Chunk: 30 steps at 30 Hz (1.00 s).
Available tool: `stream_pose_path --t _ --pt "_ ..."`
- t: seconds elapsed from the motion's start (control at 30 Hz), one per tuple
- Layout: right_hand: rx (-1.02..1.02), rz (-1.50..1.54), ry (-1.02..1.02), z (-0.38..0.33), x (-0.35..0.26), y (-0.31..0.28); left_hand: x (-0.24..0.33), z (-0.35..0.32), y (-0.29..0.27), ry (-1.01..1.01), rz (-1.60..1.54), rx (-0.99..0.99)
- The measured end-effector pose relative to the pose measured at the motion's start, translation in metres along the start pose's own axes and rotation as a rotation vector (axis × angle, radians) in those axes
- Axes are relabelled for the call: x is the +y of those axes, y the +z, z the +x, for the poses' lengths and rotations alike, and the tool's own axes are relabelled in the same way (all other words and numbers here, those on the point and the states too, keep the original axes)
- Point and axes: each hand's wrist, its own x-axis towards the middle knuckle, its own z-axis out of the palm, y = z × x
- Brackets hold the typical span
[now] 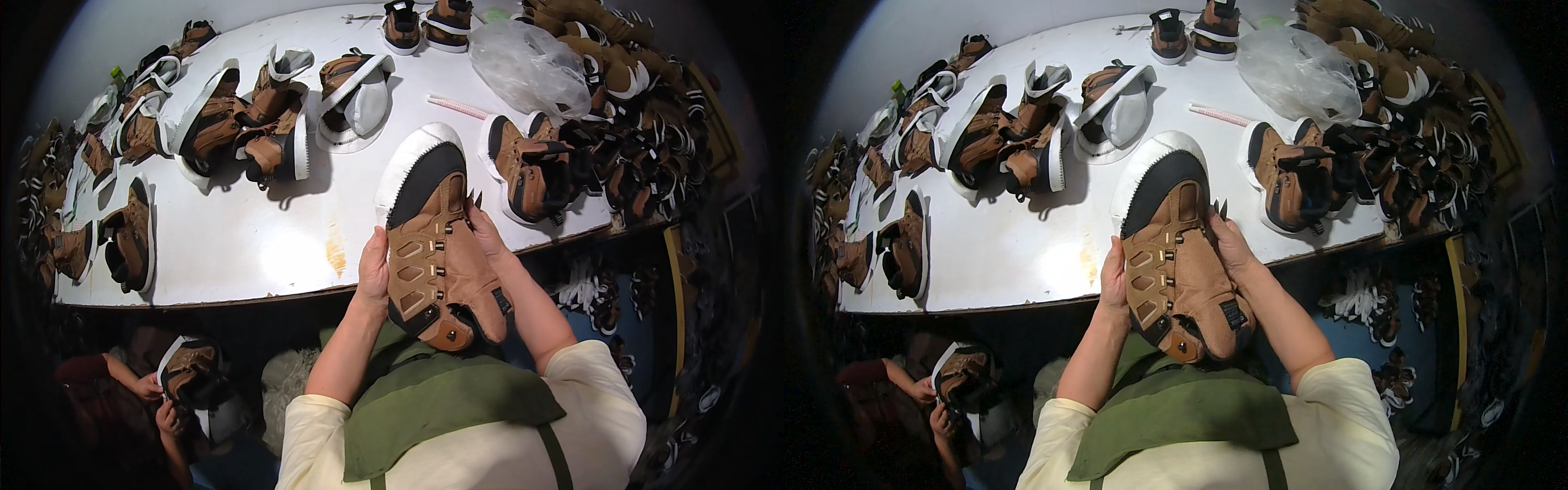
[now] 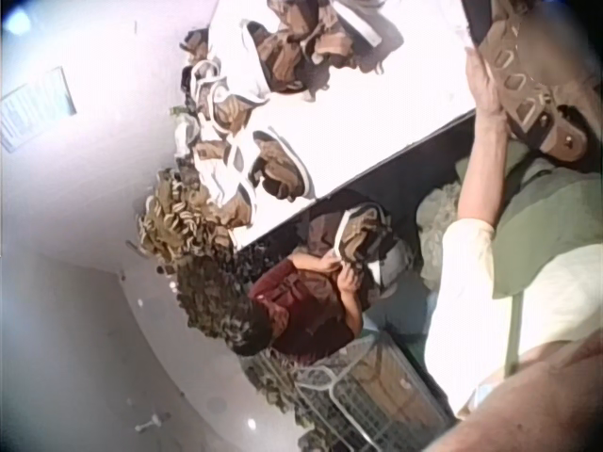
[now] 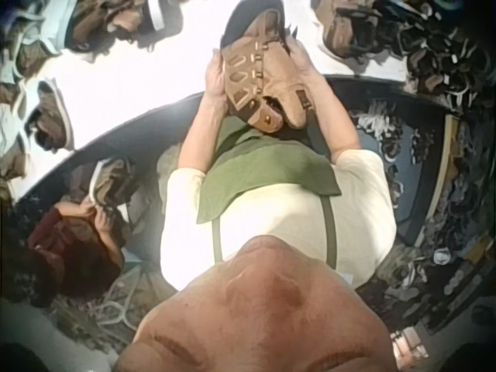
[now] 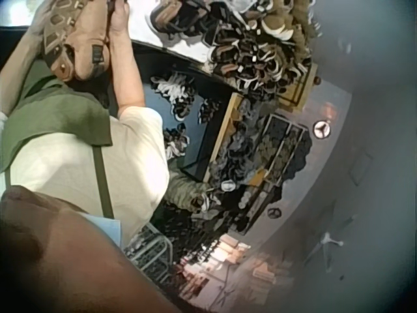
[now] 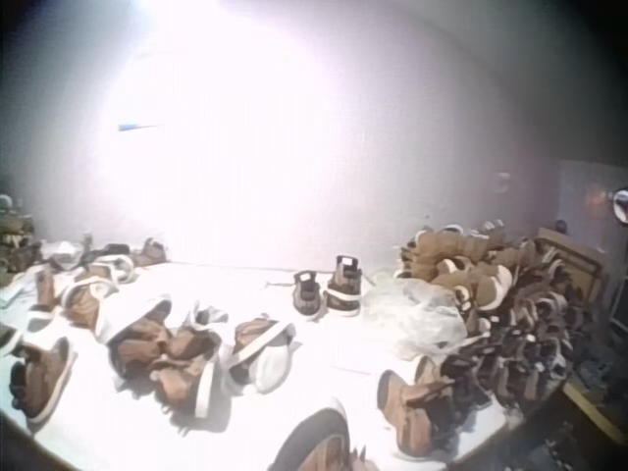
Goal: The person assembles a brown high-top sneaker by hand. They attach a white midsole strip to the shoe's edge, press it into place, and then thread the laces through the eyelets. The finished shoe is placed on the table with other similar units.
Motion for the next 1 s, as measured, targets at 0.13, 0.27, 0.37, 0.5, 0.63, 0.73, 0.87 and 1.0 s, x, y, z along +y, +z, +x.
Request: stream_pose_path --t 0.13,0.27,0.37,0.5,0.63,0.73,0.87,1.0 --pt "-0.009 0.024 0.026 0.003 0.004 0.000 0.005 -0.002 0.010 0.050 -0.032 -0.014" --pt "0.009 -0.025 0.014 0.000 -0.001 0.009 0.007 -0.004 0.014 0.073 -0.042 0.048" --pt "0.051 0.001 -0.032 -0.005 -0.007 0.020 0.010 -0.006 0.007 0.143 0.092 0.104" --pt "0.019 -0.010 -0.115 -0.013 -0.024 0.042 0.017 -0.003 -0.008 0.184 0.243 0.263" --pt "-0.015 -0.095 -0.138 -0.019 -0.026 0.056 0.011 0.009 -0.016 0.083 -0.143 0.337" --pt "-0.039 -0.081 -0.161 -0.027 -0.033 0.068 0.010 0.009 -0.017 0.021 -0.205 0.339" --pt "-0.047 -0.098 -0.182 -0.030 -0.035 0.069 0.008 0.005 -0.009 0.019 -0.232 0.315" --pt "-0.042 -0.101 -0.168 -0.032 -0.036 0.067 0.005 0.006 -0.012 0.016 -0.258 0.287"
